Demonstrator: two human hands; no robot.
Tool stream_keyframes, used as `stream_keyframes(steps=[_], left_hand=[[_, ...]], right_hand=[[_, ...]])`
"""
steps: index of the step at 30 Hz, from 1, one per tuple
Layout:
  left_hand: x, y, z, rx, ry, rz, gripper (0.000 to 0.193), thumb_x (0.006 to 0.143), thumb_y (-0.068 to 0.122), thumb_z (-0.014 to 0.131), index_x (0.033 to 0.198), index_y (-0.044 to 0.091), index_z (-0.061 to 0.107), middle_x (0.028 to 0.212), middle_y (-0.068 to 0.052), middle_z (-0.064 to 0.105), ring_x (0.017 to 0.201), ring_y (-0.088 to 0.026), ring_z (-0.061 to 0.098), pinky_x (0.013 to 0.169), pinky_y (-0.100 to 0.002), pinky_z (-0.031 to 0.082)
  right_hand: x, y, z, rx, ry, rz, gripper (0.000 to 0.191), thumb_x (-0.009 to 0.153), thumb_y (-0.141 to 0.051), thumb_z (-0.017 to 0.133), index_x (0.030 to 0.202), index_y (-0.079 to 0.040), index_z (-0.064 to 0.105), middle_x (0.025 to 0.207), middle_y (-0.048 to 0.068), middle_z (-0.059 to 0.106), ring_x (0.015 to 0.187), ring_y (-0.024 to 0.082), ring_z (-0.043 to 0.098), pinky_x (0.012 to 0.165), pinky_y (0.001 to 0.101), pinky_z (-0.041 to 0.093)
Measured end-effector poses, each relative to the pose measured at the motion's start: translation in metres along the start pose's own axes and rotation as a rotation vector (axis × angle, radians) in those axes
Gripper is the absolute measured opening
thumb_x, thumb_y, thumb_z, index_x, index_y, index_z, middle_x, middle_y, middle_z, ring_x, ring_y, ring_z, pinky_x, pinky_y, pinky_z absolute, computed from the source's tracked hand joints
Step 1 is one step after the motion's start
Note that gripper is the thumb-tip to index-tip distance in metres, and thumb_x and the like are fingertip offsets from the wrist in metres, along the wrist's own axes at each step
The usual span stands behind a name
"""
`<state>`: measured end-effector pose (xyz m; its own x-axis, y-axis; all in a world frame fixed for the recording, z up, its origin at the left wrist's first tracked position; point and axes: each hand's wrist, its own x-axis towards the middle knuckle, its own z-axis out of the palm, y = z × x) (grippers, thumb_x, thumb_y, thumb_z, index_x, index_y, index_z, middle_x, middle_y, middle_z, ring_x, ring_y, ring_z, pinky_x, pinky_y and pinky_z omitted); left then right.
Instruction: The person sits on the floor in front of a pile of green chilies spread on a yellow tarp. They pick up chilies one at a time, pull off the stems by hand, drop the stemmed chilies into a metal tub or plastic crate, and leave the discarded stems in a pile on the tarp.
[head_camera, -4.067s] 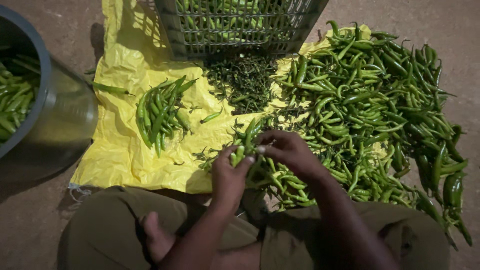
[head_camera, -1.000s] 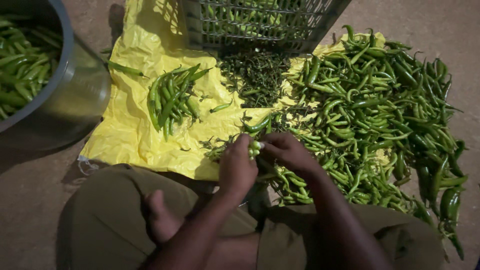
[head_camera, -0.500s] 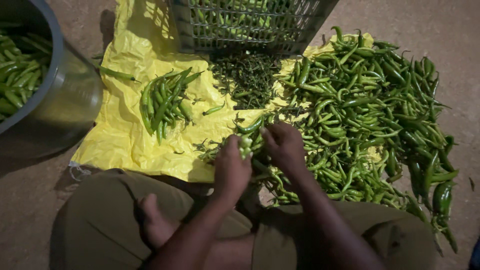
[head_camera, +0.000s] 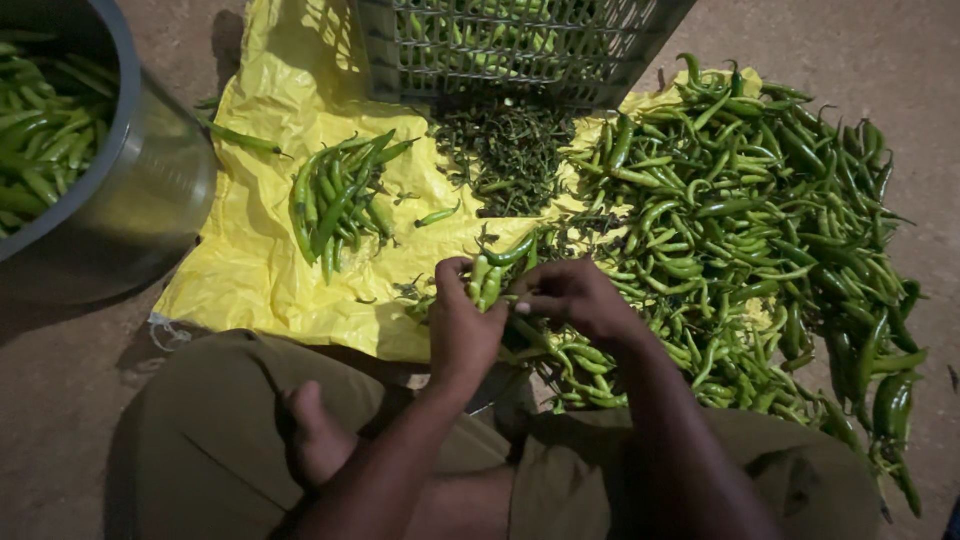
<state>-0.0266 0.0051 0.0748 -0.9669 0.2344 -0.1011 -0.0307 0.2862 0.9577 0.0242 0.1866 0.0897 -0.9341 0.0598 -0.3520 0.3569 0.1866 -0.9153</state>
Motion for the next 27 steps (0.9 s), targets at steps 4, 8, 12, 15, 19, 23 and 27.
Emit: stream_keyframes(steps=[4, 8, 12, 15, 19, 23, 27], left_hand=[[0.0, -0.001, -0.001, 0.01, 0.001, 0.054, 0.056, 0.072, 0.01, 0.085, 0.121, 0.004, 0.059, 0.104, -0.018, 0.074, 0.093, -0.032, 0.073, 0.081, -0.042, 0.057], [0.003, -0.005, 0.0, 0.035, -0.03, -0.121, 0.04, 0.078, 0.018, 0.085, 0.11, 0.003, 0.064, 0.097, -0.015, 0.076, 0.085, -0.028, 0.074, 0.078, -0.041, 0.058], [0.005, -0.011, 0.004, -0.05, -0.124, -0.269, 0.03, 0.087, 0.023, 0.078, 0.108, 0.006, 0.066, 0.095, -0.008, 0.074, 0.081, -0.022, 0.075, 0.073, -0.038, 0.061], [0.003, -0.014, 0.006, 0.002, -0.149, -0.005, 0.03, 0.078, 0.017, 0.086, 0.1, 0.003, 0.071, 0.091, -0.01, 0.073, 0.079, -0.023, 0.071, 0.072, -0.039, 0.057], [0.003, -0.011, 0.008, -0.031, -0.33, -0.135, 0.028, 0.081, 0.022, 0.083, 0.1, 0.006, 0.069, 0.09, -0.009, 0.075, 0.079, -0.02, 0.073, 0.074, -0.038, 0.059], [0.002, -0.01, 0.008, -0.02, -0.343, -0.222, 0.027, 0.084, 0.021, 0.08, 0.103, 0.006, 0.068, 0.091, -0.009, 0.074, 0.08, -0.021, 0.073, 0.073, -0.039, 0.06], [0.003, -0.016, 0.012, 0.013, -0.29, -0.228, 0.029, 0.081, 0.018, 0.081, 0.105, 0.007, 0.07, 0.094, -0.009, 0.074, 0.081, -0.02, 0.074, 0.074, -0.037, 0.059]], right_hand=[[0.001, 0.008, -0.005, 0.087, -0.025, -0.016, 0.02, 0.08, -0.003, 0.079, 0.099, 0.001, 0.072, 0.084, 0.004, 0.074, 0.074, 0.012, 0.069, 0.066, 0.0267, 0.056], [0.002, 0.008, -0.005, 0.061, 0.055, 0.014, 0.018, 0.078, 0.002, 0.075, 0.094, 0.002, 0.066, 0.079, 0.009, 0.071, 0.068, 0.017, 0.067, 0.062, 0.0318, 0.056], [0.003, 0.002, -0.003, 0.172, 0.229, 0.117, 0.013, 0.081, -0.003, 0.074, 0.093, -0.004, 0.07, 0.079, 0.007, 0.074, 0.064, 0.016, 0.07, 0.06, 0.0318, 0.059], [0.002, 0.0, -0.002, 0.192, 0.234, 0.119, 0.013, 0.091, -0.011, 0.073, 0.086, 0.001, 0.07, 0.07, 0.008, 0.069, 0.057, 0.016, 0.064, 0.054, 0.0327, 0.053], [0.003, 0.003, -0.002, 0.187, 0.19, 0.117, 0.026, 0.098, -0.018, 0.067, 0.081, 0.0, 0.073, 0.067, 0.007, 0.071, 0.055, 0.014, 0.064, 0.053, 0.0302, 0.052], [0.003, 0.007, 0.001, -0.075, 0.244, -0.077, 0.019, 0.092, -0.02, 0.074, 0.083, -0.004, 0.076, 0.068, 0.007, 0.072, 0.054, 0.015, 0.063, 0.052, 0.0305, 0.051], [0.012, 0.013, 0.013, -0.677, 0.64, -0.041, 0.026, 0.088, -0.028, 0.082, 0.083, -0.003, 0.076, 0.071, 0.011, 0.071, 0.059, 0.023, 0.066, 0.06, 0.0356, 0.053]])
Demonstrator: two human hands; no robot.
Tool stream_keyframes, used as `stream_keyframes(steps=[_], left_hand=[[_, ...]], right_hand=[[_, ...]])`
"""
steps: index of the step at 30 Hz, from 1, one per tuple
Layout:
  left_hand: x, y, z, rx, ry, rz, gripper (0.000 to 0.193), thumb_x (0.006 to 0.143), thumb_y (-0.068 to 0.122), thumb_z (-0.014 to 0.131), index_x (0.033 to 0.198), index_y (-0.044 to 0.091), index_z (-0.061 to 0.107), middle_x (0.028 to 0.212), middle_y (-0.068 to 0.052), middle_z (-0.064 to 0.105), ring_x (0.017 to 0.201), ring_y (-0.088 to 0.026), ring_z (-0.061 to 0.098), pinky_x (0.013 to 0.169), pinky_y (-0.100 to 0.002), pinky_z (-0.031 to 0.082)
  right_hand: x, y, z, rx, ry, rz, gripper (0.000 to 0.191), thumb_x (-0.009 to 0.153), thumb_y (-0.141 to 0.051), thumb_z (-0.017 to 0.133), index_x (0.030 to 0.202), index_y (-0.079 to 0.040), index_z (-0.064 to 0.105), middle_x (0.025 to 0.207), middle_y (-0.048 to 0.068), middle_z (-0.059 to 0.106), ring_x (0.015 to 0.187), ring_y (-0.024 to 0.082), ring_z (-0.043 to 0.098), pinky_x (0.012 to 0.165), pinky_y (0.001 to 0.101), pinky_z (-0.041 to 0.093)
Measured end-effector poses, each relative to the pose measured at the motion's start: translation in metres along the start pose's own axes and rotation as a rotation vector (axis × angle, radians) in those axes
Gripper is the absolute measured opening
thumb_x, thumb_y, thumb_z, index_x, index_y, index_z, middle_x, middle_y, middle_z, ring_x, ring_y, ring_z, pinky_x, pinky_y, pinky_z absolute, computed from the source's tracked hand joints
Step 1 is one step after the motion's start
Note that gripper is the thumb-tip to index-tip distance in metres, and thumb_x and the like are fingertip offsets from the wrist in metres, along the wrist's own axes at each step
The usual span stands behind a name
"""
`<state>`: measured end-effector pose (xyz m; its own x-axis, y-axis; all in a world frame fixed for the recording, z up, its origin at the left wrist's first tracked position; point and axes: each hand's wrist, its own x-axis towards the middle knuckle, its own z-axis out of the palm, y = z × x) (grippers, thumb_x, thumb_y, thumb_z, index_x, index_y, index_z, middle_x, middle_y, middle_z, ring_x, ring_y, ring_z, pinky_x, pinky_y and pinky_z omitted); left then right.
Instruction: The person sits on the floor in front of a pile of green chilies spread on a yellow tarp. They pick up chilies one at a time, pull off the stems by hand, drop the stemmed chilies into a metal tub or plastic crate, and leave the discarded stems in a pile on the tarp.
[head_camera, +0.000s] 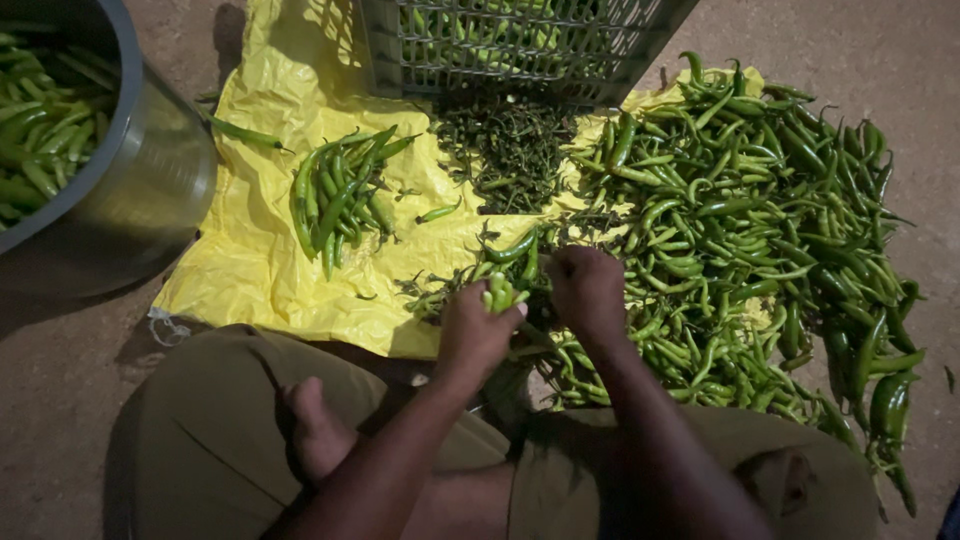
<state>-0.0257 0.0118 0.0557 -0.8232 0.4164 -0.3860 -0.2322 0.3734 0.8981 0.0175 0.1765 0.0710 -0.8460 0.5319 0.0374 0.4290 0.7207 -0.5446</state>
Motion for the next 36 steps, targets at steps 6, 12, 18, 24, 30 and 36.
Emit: stream_keyframes(steps=[6, 12, 18, 24, 30, 36], left_hand=[[0.01, -0.012, 0.002, -0.604, 0.158, -0.162, 0.027, 0.076, 0.002, 0.074, 0.099, 0.003, 0.061, 0.083, -0.012, 0.071, 0.062, -0.021, 0.069, 0.053, -0.033, 0.055], [0.008, -0.012, -0.002, -0.703, 0.207, -0.084, 0.02, 0.079, 0.003, 0.075, 0.095, -0.003, 0.066, 0.079, -0.011, 0.069, 0.056, -0.02, 0.065, 0.05, -0.032, 0.053], [0.007, -0.008, -0.006, -0.731, 0.249, -0.125, 0.019, 0.083, 0.012, 0.073, 0.098, 0.003, 0.065, 0.086, -0.009, 0.071, 0.072, -0.017, 0.068, 0.058, -0.034, 0.058], [0.005, -0.004, -0.008, -0.537, 0.461, 0.059, 0.029, 0.085, 0.019, 0.076, 0.104, -0.001, 0.069, 0.099, -0.008, 0.076, 0.087, -0.017, 0.071, 0.08, -0.035, 0.054], [0.001, -0.001, -0.013, -0.538, 0.422, 0.018, 0.028, 0.087, 0.021, 0.075, 0.102, -0.001, 0.066, 0.093, -0.013, 0.077, 0.084, -0.02, 0.073, 0.079, -0.036, 0.056], [0.005, -0.009, -0.01, -0.375, 0.46, 0.043, 0.031, 0.084, 0.019, 0.077, 0.106, -0.001, 0.066, 0.094, -0.011, 0.076, 0.083, -0.023, 0.072, 0.077, -0.037, 0.054]], right_hand=[[0.002, 0.003, 0.028, -0.055, 0.052, -0.286, 0.057, 0.072, -0.03, 0.087, 0.117, 0.002, 0.07, 0.112, 0.02, 0.067, 0.103, 0.036, 0.063, 0.087, 0.0471, 0.051], [-0.007, 0.0, 0.052, -0.276, -0.064, -0.427, 0.043, 0.074, -0.031, 0.082, 0.11, -0.009, 0.075, 0.114, 0.013, 0.067, 0.109, 0.038, 0.062, 0.088, 0.0532, 0.047], [0.013, 0.017, 0.028, 0.076, -0.167, -0.002, 0.028, 0.083, -0.036, 0.073, 0.104, -0.018, 0.078, 0.103, 0.009, 0.072, 0.095, 0.031, 0.072, 0.082, 0.0424, 0.059], [0.008, 0.015, 0.035, -0.087, -0.138, -0.317, 0.066, 0.08, -0.034, 0.077, 0.141, -0.014, 0.06, 0.129, 0.016, 0.067, 0.121, 0.04, 0.058, 0.101, 0.064, 0.04], [-0.003, -0.002, 0.038, -0.394, -0.333, -0.216, 0.062, 0.08, -0.033, 0.077, 0.139, -0.03, 0.058, 0.133, 0.013, 0.061, 0.127, 0.038, 0.051, 0.103, 0.0672, 0.033], [-0.007, -0.007, 0.029, -0.399, -0.427, -0.181, 0.054, 0.083, -0.043, 0.075, 0.131, -0.023, 0.063, 0.117, 0.014, 0.068, 0.118, 0.036, 0.059, 0.101, 0.0632, 0.037]])
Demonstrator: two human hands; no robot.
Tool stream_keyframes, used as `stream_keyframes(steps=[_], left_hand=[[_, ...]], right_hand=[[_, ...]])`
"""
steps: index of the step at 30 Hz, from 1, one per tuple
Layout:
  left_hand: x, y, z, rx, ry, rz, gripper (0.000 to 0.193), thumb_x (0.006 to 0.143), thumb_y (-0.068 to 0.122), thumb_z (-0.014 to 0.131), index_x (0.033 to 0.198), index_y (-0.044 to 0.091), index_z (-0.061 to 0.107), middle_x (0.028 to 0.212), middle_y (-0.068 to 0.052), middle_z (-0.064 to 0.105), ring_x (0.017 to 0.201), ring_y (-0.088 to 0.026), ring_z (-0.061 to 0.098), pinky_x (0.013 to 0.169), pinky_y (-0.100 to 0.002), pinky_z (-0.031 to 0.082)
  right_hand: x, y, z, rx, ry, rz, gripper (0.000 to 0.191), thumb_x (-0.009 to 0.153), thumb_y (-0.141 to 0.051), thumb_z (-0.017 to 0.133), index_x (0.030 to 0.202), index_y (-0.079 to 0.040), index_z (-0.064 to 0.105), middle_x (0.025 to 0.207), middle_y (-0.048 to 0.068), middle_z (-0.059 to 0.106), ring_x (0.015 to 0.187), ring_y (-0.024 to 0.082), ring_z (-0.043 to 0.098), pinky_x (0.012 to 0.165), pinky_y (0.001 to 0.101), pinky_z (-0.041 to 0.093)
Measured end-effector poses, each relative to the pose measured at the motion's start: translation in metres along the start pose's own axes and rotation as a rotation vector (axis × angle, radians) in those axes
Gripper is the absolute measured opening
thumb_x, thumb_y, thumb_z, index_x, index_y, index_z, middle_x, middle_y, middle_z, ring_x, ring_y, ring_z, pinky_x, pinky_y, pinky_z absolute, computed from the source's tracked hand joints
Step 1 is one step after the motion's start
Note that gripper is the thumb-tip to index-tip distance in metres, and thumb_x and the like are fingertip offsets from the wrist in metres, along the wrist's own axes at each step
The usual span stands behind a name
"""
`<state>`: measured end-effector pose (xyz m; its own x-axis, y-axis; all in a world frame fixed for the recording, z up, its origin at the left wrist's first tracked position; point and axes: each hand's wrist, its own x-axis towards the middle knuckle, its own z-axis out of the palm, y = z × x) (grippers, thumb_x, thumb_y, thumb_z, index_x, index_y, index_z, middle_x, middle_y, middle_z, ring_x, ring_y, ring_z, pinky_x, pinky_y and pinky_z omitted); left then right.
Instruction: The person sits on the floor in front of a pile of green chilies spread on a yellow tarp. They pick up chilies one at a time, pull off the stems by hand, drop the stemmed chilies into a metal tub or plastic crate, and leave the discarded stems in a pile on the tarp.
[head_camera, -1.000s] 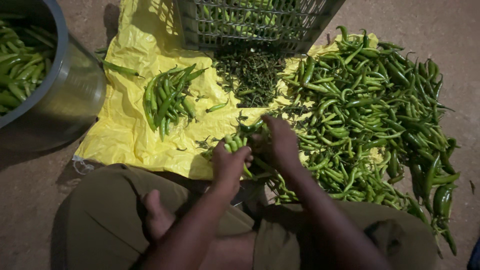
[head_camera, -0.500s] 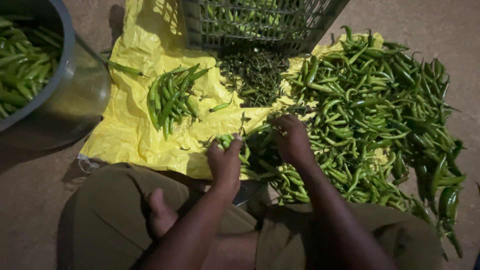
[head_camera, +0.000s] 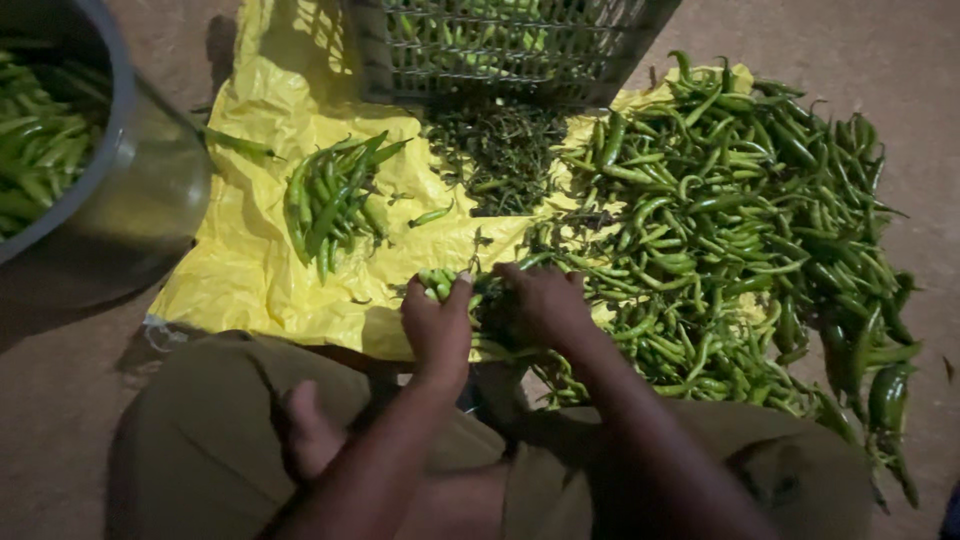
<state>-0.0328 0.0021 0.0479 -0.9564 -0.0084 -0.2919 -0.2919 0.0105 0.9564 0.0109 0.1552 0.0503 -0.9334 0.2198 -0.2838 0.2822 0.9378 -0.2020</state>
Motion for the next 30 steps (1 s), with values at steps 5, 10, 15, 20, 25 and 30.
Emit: stream_keyframes(steps=[5, 10, 15, 20, 25, 30], left_hand=[[0.004, -0.011, 0.003, 0.334, -0.2, -0.052, 0.033, 0.079, 0.016, 0.078, 0.105, 0.0, 0.066, 0.093, -0.015, 0.074, 0.084, -0.028, 0.072, 0.079, -0.04, 0.055], [-0.004, -0.021, -0.001, 0.784, -0.337, 0.681, 0.028, 0.07, 0.005, 0.075, 0.095, -0.001, 0.065, 0.095, -0.022, 0.068, 0.088, -0.043, 0.065, 0.078, -0.052, 0.053], [-0.009, -0.022, -0.003, 1.044, -0.396, 0.61, 0.013, 0.082, -0.001, 0.066, 0.094, 0.002, 0.064, 0.099, -0.023, 0.067, 0.089, -0.042, 0.066, 0.077, -0.052, 0.054], [-0.011, -0.018, -0.002, 1.074, -0.384, 0.587, 0.012, 0.086, 0.002, 0.066, 0.098, 0.002, 0.065, 0.097, -0.023, 0.068, 0.087, -0.042, 0.068, 0.076, -0.051, 0.056], [-0.015, -0.011, -0.001, 1.078, -0.47, 0.523, 0.021, 0.082, 0.009, 0.072, 0.1, 0.001, 0.065, 0.096, -0.024, 0.069, 0.088, -0.042, 0.069, 0.075, -0.053, 0.056], [-0.016, -0.011, 0.002, 1.047, -0.435, 0.523, 0.025, 0.073, 0.002, 0.07, 0.097, 0.0, 0.065, 0.094, -0.025, 0.069, 0.085, -0.043, 0.07, 0.073, -0.052, 0.057]], right_hand=[[0.007, 0.004, -0.004, 0.243, 0.083, 0.116, 0.025, 0.09, -0.033, 0.071, 0.11, -0.02, 0.076, 0.098, 0.008, 0.074, 0.096, 0.028, 0.07, 0.094, 0.0488, 0.051], [0.003, 0.027, -0.031, 1.175, 0.312, 0.159, 0.011, 0.086, -0.007, 0.077, 0.096, -0.005, 0.072, 0.091, 0.006, 0.076, 0.084, 0.017, 0.074, 0.083, 0.034, 0.062], [-0.009, 0.031, -0.056, 1.471, 0.445, 0.034, 0.023, 0.083, 0.0, 0.077, 0.104, -0.005, 0.068, 0.093, 0.008, 0.069, 0.087, 0.018, 0.07, 0.085, 0.0359, 0.06], [-0.026, 0.033, -0.087, 1.22, 0.475, 0.153, 0.027, 0.083, -0.005, 0.077, 0.11, -0.001, 0.076, 0.1, 0.013, 0.078, 0.086, 0.017, 0.072, 0.084, 0.0342, 0.059], [-0.043, 0.038, -0.117, 0.193, 0.347, 0.279, 0.018, 0.089, -0.018, 0.082, 0.104, -0.009, 0.082, 0.097, 0.015, 0.079, 0.08, 0.022, 0.072, 0.079, 0.0375, 0.059], [-0.048, 0.015, -0.118, 0.454, 0.254, 0.165, 0.02, 0.091, -0.014, 0.075, 0.11, -0.012, 0.079, 0.098, 0.009, 0.08, 0.08, 0.017, 0.074, 0.075, 0.0333, 0.059]])
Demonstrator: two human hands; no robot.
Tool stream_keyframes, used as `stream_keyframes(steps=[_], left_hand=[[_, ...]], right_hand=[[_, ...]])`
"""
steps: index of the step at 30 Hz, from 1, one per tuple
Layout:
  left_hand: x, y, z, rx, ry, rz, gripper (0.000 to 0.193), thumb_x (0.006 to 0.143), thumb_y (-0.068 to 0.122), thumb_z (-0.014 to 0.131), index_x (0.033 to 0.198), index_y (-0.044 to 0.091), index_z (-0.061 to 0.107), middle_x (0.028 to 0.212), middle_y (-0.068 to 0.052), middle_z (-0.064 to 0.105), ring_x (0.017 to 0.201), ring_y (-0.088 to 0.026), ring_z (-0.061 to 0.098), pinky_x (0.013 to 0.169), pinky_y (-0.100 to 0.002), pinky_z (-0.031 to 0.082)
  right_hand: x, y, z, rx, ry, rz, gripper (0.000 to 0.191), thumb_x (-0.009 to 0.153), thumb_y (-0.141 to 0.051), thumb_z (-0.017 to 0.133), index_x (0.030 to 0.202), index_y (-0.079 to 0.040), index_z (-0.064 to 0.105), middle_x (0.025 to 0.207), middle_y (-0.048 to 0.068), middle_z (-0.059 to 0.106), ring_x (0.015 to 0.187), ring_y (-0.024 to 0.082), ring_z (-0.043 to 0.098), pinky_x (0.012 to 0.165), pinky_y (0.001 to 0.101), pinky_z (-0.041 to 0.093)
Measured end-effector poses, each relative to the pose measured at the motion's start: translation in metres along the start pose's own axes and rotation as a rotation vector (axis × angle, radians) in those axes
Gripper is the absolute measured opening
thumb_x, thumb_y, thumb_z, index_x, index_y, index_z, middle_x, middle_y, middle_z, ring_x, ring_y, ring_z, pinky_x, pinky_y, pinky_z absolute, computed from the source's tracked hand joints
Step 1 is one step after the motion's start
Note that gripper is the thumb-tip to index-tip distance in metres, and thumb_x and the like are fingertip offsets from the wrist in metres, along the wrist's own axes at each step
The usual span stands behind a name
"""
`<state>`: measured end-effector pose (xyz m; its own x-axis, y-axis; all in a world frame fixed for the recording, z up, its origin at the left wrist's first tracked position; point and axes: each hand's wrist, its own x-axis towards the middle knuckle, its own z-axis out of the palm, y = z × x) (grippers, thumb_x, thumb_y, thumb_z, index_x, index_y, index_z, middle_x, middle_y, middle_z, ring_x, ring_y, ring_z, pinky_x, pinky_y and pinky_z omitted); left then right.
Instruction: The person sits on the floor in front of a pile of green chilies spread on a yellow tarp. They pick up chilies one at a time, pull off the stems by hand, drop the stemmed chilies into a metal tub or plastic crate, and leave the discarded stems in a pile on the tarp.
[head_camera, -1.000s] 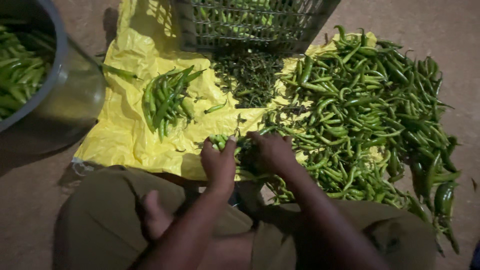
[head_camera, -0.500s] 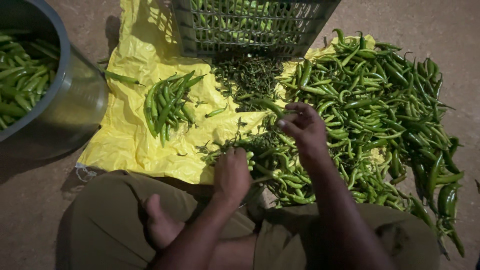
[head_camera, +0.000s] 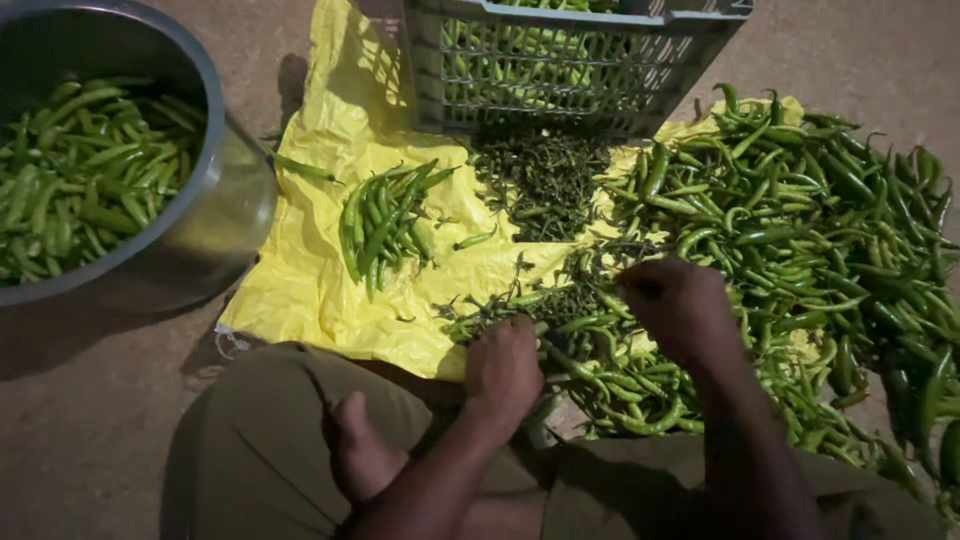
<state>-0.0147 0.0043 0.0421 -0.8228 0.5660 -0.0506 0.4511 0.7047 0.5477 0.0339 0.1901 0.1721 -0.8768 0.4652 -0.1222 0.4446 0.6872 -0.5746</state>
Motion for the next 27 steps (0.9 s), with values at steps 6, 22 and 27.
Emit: stream_keyframes(steps=[6, 22, 27], left_hand=[[0.0, -0.004, 0.005, -0.197, -0.014, -0.11, 0.021, 0.107, 0.013, 0.057, 0.092, 0.005, 0.069, 0.09, -0.026, 0.07, 0.086, -0.046, 0.068, 0.078, -0.056, 0.053], [0.017, 0.014, -0.011, -0.666, -0.081, -0.275, 0.053, 0.076, 0.014, 0.083, 0.123, 0.005, 0.061, 0.1, -0.01, 0.074, 0.081, -0.019, 0.075, 0.074, -0.035, 0.063], [0.018, 0.005, -0.007, -1.002, 0.061, -0.131, 0.033, 0.076, 0.012, 0.083, 0.103, 0.002, 0.068, 0.088, -0.009, 0.075, 0.075, -0.015, 0.071, 0.069, -0.03, 0.059]], right_hand=[[-0.005, -0.011, 0.004, 0.572, 0.064, -0.232, 0.033, 0.089, -0.009, 0.072, 0.122, -0.003, 0.07, 0.117, 0.009, 0.073, 0.1, 0.016, 0.07, 0.081, 0.0299, 0.058], [0.019, 0.026, 0.04, 0.581, -0.339, 0.137, 0.032, 0.092, -0.022, 0.074, 0.109, 0.003, 0.081, 0.081, 0.008, 0.074, 0.066, 0.013, 0.057, 0.059, 0.0307, 0.046], [0.019, 0.025, 0.038, 0.638, -0.318, 0.186, 0.023, 0.088, -0.016, 0.072, 0.109, -0.009, 0.077, 0.079, 0.0, 0.072, 0.063, 0.01, 0.052, 0.058, 0.0279, 0.041]])
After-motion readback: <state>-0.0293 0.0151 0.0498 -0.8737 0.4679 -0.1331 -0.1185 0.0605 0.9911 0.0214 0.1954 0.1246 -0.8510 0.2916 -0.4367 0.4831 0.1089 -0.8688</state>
